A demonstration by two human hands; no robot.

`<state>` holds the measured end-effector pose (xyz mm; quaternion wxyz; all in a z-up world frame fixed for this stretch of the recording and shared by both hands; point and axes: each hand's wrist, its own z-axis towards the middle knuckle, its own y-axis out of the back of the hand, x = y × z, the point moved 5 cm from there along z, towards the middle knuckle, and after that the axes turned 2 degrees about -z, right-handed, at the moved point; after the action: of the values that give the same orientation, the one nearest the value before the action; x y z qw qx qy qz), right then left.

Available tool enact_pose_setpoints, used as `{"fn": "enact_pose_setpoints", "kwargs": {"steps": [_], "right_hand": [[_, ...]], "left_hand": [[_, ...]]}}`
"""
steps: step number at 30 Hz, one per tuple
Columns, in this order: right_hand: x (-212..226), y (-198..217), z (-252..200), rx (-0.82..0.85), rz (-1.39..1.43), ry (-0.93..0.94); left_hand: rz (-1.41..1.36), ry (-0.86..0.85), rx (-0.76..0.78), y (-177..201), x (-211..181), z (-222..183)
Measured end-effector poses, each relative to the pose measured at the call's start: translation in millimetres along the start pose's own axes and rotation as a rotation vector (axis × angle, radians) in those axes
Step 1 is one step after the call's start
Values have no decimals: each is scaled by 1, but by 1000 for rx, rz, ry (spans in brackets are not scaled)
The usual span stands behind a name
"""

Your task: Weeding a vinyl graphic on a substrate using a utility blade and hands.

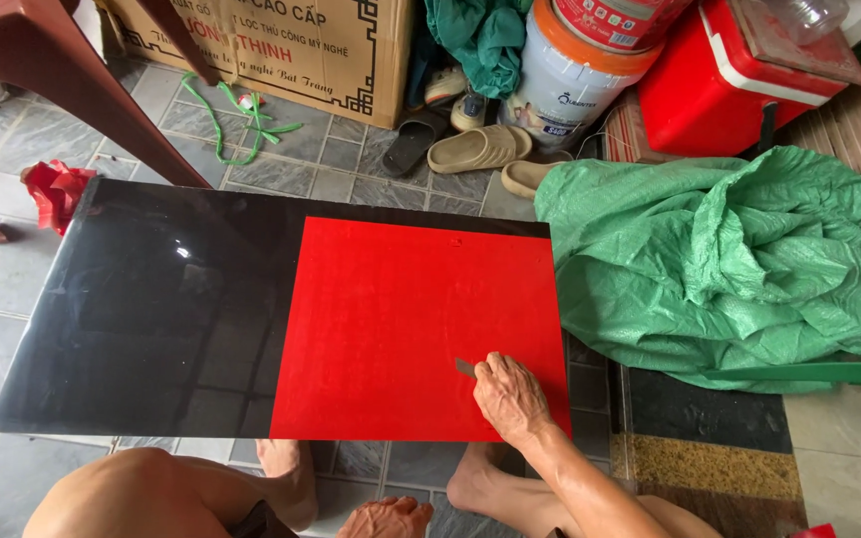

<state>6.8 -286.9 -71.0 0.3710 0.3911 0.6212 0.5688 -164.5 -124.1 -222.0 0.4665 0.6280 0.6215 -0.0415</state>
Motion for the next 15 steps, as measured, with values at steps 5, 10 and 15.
{"fn": "enact_pose_setpoints", "kwargs": {"steps": [5, 10, 15], "right_hand": [[11, 32, -5, -149, 159, 49], [-1, 4, -4, -128, 74, 103], [-8, -11, 1, -23, -13, 35]], "left_hand": [[-22, 20, 9, 50, -38, -48], [-37, 32, 39, 54, -41, -44], [-86, 17, -20, 68, -62, -51]]}}
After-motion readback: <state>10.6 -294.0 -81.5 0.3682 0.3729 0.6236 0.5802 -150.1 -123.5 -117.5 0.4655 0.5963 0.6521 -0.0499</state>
